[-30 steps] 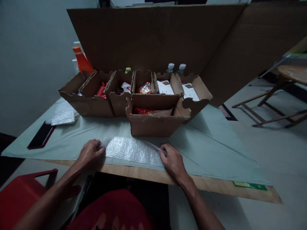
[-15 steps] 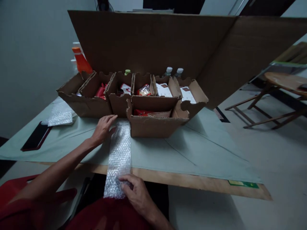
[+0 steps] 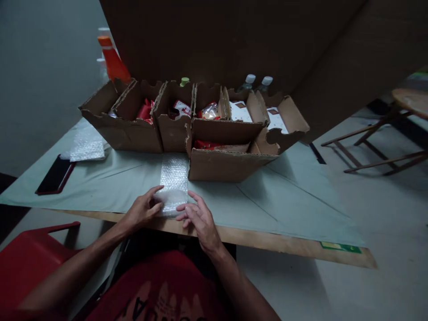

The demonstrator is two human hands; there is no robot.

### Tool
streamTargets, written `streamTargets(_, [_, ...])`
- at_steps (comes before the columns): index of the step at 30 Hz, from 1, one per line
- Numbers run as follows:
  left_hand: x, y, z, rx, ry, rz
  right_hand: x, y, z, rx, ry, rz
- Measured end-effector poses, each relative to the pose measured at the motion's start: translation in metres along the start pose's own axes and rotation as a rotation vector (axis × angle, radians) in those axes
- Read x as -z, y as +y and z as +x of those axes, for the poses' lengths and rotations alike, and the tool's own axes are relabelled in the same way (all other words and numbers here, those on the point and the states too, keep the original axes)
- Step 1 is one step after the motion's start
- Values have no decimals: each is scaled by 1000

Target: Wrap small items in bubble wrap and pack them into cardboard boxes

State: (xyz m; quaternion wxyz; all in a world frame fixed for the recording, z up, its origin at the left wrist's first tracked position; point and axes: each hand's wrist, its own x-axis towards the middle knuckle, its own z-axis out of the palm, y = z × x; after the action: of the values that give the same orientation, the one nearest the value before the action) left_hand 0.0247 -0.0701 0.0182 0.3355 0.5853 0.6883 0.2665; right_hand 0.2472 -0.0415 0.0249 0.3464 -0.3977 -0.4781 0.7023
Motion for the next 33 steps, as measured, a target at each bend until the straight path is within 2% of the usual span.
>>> streamTargets(3, [-5,-7,18,24,40,103,8,6,-7,258,92,-458])
streamTargets(6, [-5,-11,19,3,54,142,8,12,-8,547,14,-917])
streamTargets(8, [-7,-12,18,-9,62,160,4,17,-2,649,-60,-1132])
streamTargets(10, [-10,-13,19,-21,66,182,1,21,7,684,-92,-1269])
streamTargets(12, [-14,-15,20,-33,71,204,1,26,15,721,-81,-1325])
streamTargets(14, [-17,-18,19,-76,126,208,3,28,21,766,-57,-1319])
streamTargets(18, [-13,-20,2,-332,349,184,6,26,22,743,-34,-1224])
streamTargets(20, [-9,-18,-9,-467,339,201,4,21,24,677,-32,-1174])
streamTargets(22, [-8,-15,-16,-529,278,215,2,16,28,612,-46,-1126])
streamTargets(25, [-13,-16,-10,-461,262,195,0,10,36,584,-30,-1071])
streamTargets(29, [-21,-24,10,-380,297,231,4,6,35,740,88,-1143])
streamTargets(31, [-21,-27,16,-399,329,280,5,6,31,791,29,-1217])
streamTargets(33, [-19,-28,16,-429,383,325,5,8,30,776,-57,-1284])
